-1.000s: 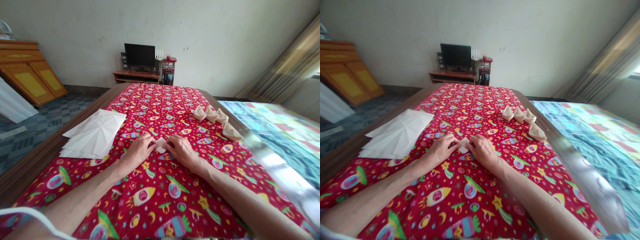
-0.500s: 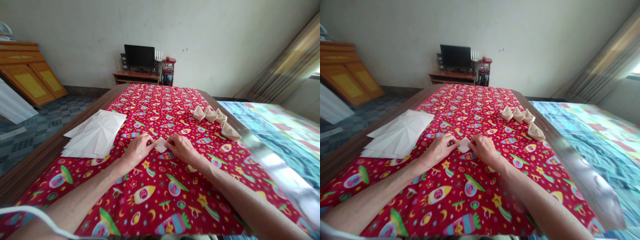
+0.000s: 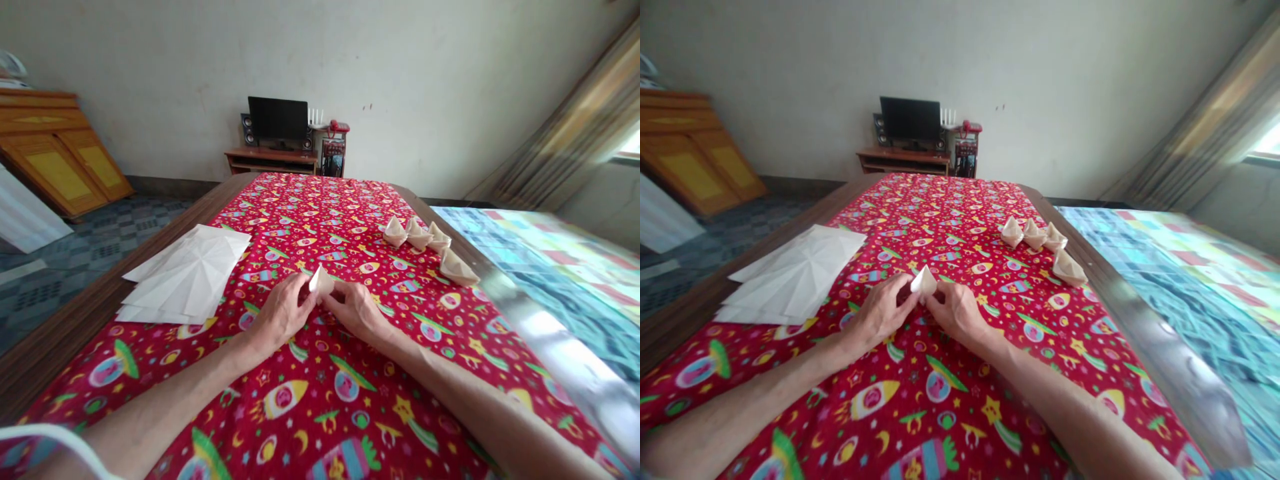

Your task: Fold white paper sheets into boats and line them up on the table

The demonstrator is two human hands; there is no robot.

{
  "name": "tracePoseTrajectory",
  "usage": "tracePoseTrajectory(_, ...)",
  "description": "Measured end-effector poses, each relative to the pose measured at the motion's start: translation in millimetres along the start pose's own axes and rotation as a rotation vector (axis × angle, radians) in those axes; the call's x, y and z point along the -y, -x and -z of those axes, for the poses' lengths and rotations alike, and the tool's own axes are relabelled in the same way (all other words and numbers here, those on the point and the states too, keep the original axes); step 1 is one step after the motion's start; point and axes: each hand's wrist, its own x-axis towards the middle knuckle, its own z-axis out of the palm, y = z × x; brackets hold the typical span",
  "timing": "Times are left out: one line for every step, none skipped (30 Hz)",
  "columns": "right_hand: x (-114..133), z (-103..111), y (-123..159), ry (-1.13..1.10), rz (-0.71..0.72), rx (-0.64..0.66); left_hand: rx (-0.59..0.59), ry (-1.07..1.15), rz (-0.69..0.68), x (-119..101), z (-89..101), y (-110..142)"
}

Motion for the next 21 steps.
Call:
tracePoseTrajectory(2, 1, 1, -0.010, 0.016, 0.032, -0.020, -0.020, -0.007, 0, 1.3, -1)
tracePoseTrajectory(3, 2, 2, -0.024, 0.036, 0.060, -0.036, -0.044, -0.018, 1, 3.7, -2)
tracePoseTrajectory(4, 4, 3, -0.043, 0.056, 0.078, -0.046, -0.069, -0.035, 2, 6.8, -3)
tracePoseTrajectory(4, 6, 3, -0.065, 0.073, 0.071, -0.045, -0.096, -0.059, 4, 10.6, -5)
tracePoseTrajectory(3, 8, 3, -0.083, 0.094, 0.028, -0.031, -0.126, -0.087, 5, 14.7, -6)
tracePoseTrajectory(2, 11, 3, -0.083, 0.128, -0.042, -0.011, -0.163, -0.118, 5, 18.6, -7)
tracePoseTrajectory(1, 13, 3, -0.056, 0.178, -0.121, 0.012, -0.209, -0.151, 4, 22.0, -7)
tracePoseTrajectory(-1, 15, 2, 0.002, 0.245, -0.192, 0.035, -0.261, -0.187, 3, 24.4, -8)
tracePoseTrajectory(-2, 17, 2, 0.087, 0.321, -0.236, 0.055, -0.315, -0.222, 1, 25.9, -8)
tracePoseTrajectory(-4, 18, 1, 0.187, 0.394, -0.247, 0.072, -0.364, -0.253, -2, 26.2, -7)
tracePoseTrajectory(-6, 19, 0, 0.287, 0.452, -0.225, 0.085, -0.401, -0.280, -4, 25.7, -7)
tracePoseTrajectory(-8, 19, 0, 0.373, 0.489, -0.187, 0.099, -0.419, -0.300, -6, 24.4, -6)
tracePoseTrajectory(-11, 19, -1, 0.439, 0.508, -0.150, 0.116, -0.420, -0.307, -7, 22.8, -4)
tracePoseTrajectory(-13, 18, -1, 0.488, 0.520, -0.118, 0.132, -0.408, -0.304, -7, 20.9, -3)
tracePoseTrajectory(-15, 17, 0, 0.525, 0.530, -0.091, 0.144, -0.388, -0.292, -6, 19.0, -1)
tracePoseTrajectory(-17, 16, 0, 0.552, 0.541, -0.071, 0.156, -0.364, -0.275, -4, 17.2, 0)
tracePoseTrajectory(-19, 16, 1, 0.575, 0.552, -0.059, 0.163, -0.336, -0.259, -1, 15.6, 1)
tracePoseTrajectory(-21, 15, 1, 0.593, 0.562, -0.048, 0.166, -0.306, -0.250, 2, 14.1, 2)
tracePoseTrajectory(-22, 14, 2, 0.605, 0.572, -0.038, 0.167, -0.278, -0.248, 5, 12.8, 2)
tracePoseTrajectory(-23, 14, 2, 0.610, 0.574, -0.032, 0.168, -0.249, -0.253, 8, 11.6, 2)
tracePoseTrajectory(-23, 14, 2, 0.610, 0.570, -0.027, 0.171, -0.224, -0.263, 10, 10.7, 2)
